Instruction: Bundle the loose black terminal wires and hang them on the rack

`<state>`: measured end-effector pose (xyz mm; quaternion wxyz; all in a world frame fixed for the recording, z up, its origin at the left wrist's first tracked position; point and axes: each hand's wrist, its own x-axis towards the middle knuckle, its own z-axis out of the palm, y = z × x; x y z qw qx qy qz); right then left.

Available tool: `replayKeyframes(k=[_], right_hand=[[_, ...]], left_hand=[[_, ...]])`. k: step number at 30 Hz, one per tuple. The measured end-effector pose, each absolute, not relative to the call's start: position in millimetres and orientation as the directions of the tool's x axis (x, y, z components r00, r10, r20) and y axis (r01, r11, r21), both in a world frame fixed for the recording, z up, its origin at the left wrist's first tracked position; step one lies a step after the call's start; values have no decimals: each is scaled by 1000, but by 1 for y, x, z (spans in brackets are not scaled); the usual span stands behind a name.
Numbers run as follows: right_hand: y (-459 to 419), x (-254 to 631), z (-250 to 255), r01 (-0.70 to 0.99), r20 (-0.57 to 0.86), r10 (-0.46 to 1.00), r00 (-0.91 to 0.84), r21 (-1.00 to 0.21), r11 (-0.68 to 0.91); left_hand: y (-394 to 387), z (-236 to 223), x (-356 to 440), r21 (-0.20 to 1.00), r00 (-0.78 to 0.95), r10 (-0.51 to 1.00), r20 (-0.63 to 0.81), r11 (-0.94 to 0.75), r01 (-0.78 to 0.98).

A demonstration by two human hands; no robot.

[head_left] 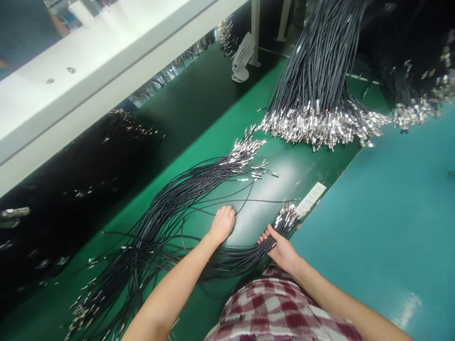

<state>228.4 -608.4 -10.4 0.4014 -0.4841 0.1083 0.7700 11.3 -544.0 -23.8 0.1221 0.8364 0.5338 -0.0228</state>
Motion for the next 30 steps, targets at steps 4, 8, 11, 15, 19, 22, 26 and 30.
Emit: replayKeyframes(k=[4,8,11,15,19,22,26,30], right_hand=[[-611,229,-10,-736,-837,506,-209,-206,-645],[-613,229,-10,-749,-836,508,-208,-197,-633],[-615,230,-12,-764,-842,503,-197,-190,-616],[-616,230,-12,-768,-820,546,-172,-235,-596],[-614,229,-3,-748,-715,662,-226,-308,-588],[-613,228,4,-749,-703,665,-252,-293,-594],[-613,227,7,-762,-737,634,-232,-268,-590],[-614,228,4,-771,-718,648,-255,-253,-584]], left_hand=[[-521,-18,26,222,376,919,-116,-346,912],[-507,-12,52,234,437,862,-259,-383,894],[-527,-4,62,333,478,813,-332,-373,866],[-571,16,52,694,434,824,-364,-71,717],[-607,35,38,781,514,766,-387,-24,624],[-630,37,35,655,485,768,-418,-115,747],[-655,30,33,513,548,710,-443,-300,804],[-666,29,34,443,585,669,-458,-399,803]])
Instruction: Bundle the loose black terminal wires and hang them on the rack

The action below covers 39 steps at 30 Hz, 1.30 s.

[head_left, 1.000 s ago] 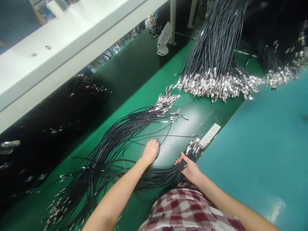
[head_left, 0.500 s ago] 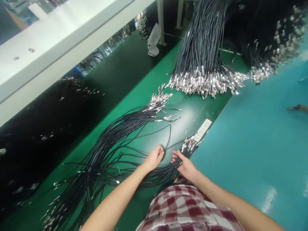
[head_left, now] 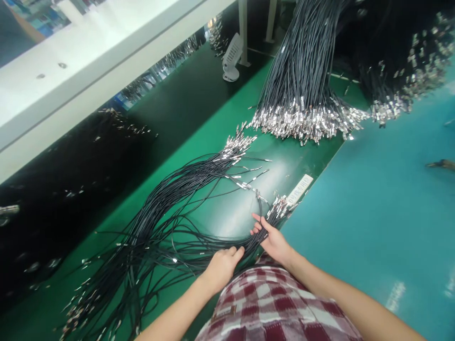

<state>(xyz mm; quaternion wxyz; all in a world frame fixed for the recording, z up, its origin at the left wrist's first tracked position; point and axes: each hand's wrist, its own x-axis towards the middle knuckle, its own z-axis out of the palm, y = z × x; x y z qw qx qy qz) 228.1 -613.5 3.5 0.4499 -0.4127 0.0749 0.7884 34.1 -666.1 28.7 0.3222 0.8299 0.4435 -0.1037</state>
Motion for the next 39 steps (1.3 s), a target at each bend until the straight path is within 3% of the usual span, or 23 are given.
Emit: replayKeyframes(k=[7,12,15,17,19,23,27,30,32,35,37,39], right_hand=[[-617,231,7,-800,-695,660,-286,-206,-564],[-620,234,18,-732,-562,699,-442,-224,-643],[-622,230,30,-656,-505,712,-488,-326,-681],[-624,225,43,-573,-439,718,-540,-434,-695],[-625,220,62,-483,-356,690,-630,-516,-707],[-619,213,99,-463,-231,636,-737,-513,-723],[-602,210,95,-597,-308,724,-617,-417,-686],[-599,213,58,-625,-543,661,-517,-288,-726],[-604,219,32,-638,-661,582,-474,-198,-744],[-615,230,8,-688,-707,552,-442,-127,-715],[-618,234,5,-708,-699,562,-443,-112,-697],[-617,235,6,-712,-691,567,-448,-108,-694]], left_hand=[[-654,31,14,495,438,800,-411,-207,844],[-643,27,-18,718,424,773,-472,58,694],[-633,28,-20,780,291,892,-347,103,617],[-622,30,-22,720,267,936,-229,-21,693],[-611,34,-32,542,298,928,-222,-136,829],[-615,46,-77,114,117,862,-493,-70,991],[-665,56,-91,-138,-161,682,-714,88,987],[-689,53,-64,-148,-134,587,-798,24,989],[-675,47,-45,-94,-60,643,-763,-19,995],[-607,33,-30,20,44,890,-454,-39,999],[-551,20,-26,81,40,966,-257,-20,997],[-506,6,-20,132,17,976,-219,13,991]])
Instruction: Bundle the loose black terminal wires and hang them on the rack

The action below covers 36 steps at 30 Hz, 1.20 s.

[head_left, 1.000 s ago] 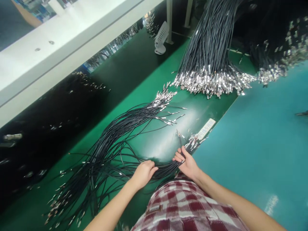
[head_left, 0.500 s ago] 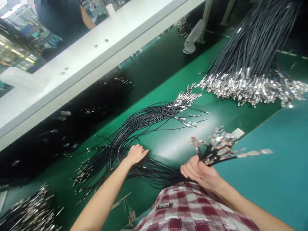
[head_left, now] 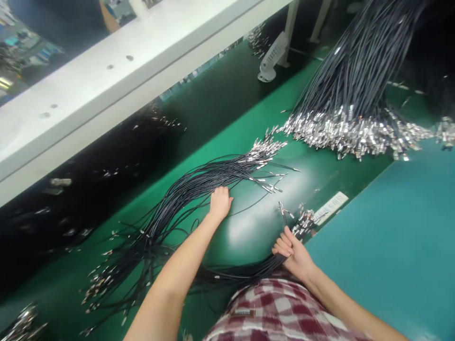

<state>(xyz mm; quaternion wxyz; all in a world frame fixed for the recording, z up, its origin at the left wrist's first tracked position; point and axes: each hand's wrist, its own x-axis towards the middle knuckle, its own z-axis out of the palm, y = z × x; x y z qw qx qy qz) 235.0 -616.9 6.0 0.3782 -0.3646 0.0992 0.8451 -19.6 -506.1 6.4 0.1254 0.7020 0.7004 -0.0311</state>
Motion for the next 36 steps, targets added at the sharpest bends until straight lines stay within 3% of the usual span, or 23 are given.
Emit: replayKeyframes(k=[4,7,9,14,20,23,30,36], right_hand=[[-613,234,7,-724,-702,562,-437,-96,-683],[-613,237,4,-737,-719,549,-426,-75,-671],[-614,238,2,-741,-725,541,-426,-64,-669],[-613,238,-1,-767,-756,529,-384,-58,-639],[-613,234,0,-800,-868,458,-192,-132,-586],[-613,230,3,-791,-827,533,-178,-202,-577],[-617,229,2,-657,-835,547,-60,-379,-652],[-612,230,8,-629,-833,511,-210,-286,-723]], left_hand=[[-495,-19,6,246,168,940,-295,-96,965],[-544,-28,18,339,362,881,-305,-255,906],[-579,-29,19,356,383,881,-279,-276,893],[-616,-22,16,324,305,907,-289,-207,923],[-636,2,14,705,195,952,-235,29,708],[-655,16,15,779,218,951,-221,38,626],[-703,32,1,773,353,916,-189,-83,629],[-741,24,-15,504,599,800,-42,-501,704]])
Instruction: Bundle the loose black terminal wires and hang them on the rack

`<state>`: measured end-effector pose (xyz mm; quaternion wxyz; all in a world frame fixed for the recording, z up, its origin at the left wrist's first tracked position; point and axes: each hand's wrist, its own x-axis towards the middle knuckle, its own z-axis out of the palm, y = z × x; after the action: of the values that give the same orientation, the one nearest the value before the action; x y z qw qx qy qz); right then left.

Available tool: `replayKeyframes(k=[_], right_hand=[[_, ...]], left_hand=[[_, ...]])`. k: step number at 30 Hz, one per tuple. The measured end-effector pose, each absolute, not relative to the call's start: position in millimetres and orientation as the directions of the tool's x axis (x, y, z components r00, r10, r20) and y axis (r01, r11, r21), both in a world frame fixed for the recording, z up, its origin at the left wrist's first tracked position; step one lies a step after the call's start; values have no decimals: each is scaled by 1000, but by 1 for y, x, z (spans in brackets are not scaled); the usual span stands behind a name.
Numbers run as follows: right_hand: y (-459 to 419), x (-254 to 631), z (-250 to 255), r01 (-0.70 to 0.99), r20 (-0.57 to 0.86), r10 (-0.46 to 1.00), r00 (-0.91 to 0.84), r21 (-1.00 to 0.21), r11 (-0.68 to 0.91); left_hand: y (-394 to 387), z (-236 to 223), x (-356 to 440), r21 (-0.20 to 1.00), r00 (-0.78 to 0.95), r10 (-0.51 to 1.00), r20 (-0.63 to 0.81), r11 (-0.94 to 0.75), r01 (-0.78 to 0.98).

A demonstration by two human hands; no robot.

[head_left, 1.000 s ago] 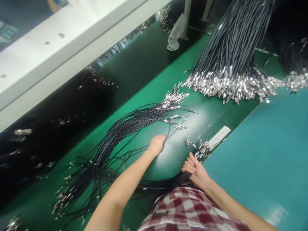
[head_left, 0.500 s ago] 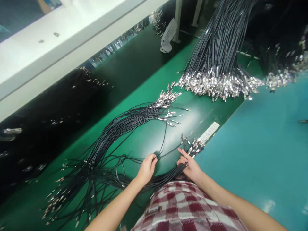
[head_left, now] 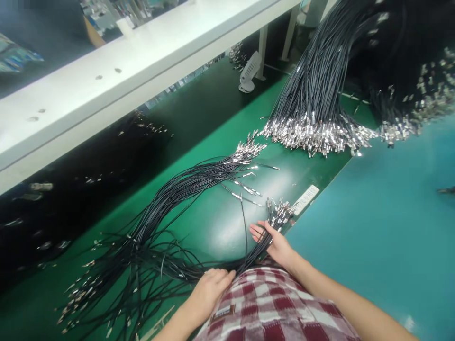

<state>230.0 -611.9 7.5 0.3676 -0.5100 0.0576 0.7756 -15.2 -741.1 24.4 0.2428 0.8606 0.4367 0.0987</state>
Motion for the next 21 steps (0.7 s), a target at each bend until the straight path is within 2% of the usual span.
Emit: replayKeyframes(k=[2,4,6,11,17,21], right_hand=[[-608,227,8,-596,-825,505,-255,-277,-753],[-603,223,9,-581,-814,504,-289,-269,-768],[-600,218,9,-599,-811,497,-308,-241,-764],[-603,217,7,-710,-816,522,-249,-213,-671],[-605,220,-3,-667,-850,476,-225,-222,-711],[-599,212,4,-664,-816,513,-267,-229,-711]], left_hand=[[-744,24,-14,413,665,742,-88,-580,702],[-741,29,-11,373,694,706,-139,-611,698],[-735,37,-7,389,701,689,-187,-603,696],[-729,55,-5,478,625,701,-343,-443,759],[-734,49,-11,475,649,701,-295,-482,736],[-736,50,-11,537,634,716,-293,-425,729]])
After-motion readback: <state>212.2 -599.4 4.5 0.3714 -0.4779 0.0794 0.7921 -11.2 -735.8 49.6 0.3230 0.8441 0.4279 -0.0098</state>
